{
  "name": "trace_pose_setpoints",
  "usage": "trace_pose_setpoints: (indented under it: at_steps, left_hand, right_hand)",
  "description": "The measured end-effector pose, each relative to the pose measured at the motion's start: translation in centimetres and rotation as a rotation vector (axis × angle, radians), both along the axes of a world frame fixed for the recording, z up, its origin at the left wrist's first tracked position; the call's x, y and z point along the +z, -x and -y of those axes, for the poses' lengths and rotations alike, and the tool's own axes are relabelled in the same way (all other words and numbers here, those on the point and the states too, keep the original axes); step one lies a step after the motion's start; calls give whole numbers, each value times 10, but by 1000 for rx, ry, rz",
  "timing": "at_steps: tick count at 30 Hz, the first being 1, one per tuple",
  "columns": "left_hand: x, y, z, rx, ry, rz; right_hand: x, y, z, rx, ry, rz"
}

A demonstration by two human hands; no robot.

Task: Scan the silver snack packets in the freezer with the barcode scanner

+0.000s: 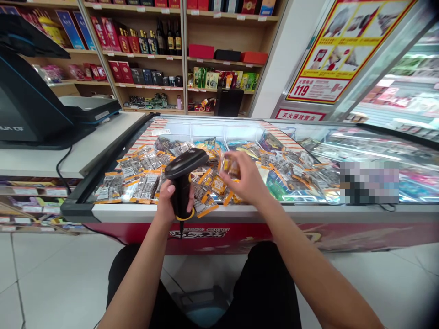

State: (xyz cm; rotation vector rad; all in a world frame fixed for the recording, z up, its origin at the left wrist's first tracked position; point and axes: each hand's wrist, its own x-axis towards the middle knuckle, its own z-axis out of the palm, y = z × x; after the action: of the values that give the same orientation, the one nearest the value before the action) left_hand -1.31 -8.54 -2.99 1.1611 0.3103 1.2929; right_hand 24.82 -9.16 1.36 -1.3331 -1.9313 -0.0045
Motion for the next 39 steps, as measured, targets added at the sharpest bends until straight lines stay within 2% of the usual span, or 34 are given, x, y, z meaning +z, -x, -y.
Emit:
trace_pose_setpoints:
  at_steps: [4,6,9,13,18,24,32,36,39]
  left_hand:
    - [3,8,0,-3,12,18]
    - [5,9,2,5,17,8]
    - [5,9,7,62,40,-17]
    - [5,12,10,115,71,-65]
    - [7,24,2,162,31,-65]
    - [9,34,-10,188,39,-60]
    - [8,37,-7,188,39,-152]
    - [6,38,-6,172,23,-174]
    - [5,38,-5,142,14,-169]
  right_hand:
    - [-40,34,39,1,15,246]
    - [-53,48,43,-36,37,296]
    - [-60,61,34,-64,72,307]
    - [-58,69,9,-43,126,310]
    - [-55,84,-32,-6,197,357]
    - [-41,108,-69,-7,269,424]
    - [-21,104,-70,-3,211,422]
    - [-10,85,-55,37,193,410]
    - [-6,56,-49,84,127,338]
